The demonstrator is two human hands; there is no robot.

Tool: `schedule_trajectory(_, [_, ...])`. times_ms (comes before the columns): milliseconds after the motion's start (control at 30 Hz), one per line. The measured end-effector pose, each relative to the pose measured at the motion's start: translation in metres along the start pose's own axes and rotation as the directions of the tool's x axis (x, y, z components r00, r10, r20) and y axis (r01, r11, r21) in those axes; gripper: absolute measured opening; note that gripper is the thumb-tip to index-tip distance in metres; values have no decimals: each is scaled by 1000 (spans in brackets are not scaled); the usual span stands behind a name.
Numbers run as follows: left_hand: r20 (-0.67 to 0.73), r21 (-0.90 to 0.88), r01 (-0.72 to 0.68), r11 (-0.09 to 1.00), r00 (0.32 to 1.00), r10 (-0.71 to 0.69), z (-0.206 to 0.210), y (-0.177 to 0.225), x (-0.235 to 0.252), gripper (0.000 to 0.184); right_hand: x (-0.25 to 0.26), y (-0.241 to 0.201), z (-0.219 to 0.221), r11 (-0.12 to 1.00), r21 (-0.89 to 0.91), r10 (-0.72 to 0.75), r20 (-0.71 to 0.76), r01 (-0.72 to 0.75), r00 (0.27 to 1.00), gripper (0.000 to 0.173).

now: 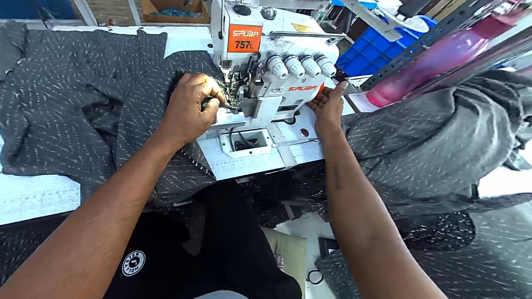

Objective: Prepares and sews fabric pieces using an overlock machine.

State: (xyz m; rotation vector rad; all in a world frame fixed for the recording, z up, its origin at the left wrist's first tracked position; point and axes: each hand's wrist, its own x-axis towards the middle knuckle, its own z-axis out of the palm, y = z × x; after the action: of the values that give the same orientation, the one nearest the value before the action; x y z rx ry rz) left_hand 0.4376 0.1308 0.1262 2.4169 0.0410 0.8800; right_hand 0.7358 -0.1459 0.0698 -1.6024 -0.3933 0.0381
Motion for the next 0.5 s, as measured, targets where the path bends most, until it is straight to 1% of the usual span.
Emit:
schedule_trajectory(133, [13,18,-4,1000,1000,3,-4,-1,-1,23,-3,0,4,998,50,44,4,-44,999,78])
schedule_trajectory(233, [1,19,9,1000,1000,-9,-1,1,-1,24,-2,-4,-3,995,87,46,7,-47,999,77])
schedule_trajectory(500, [-19,29,28,999,999,-27,-2,1,-3,24,-5,-1,-1,993,113,29,2,-29,1000,74])
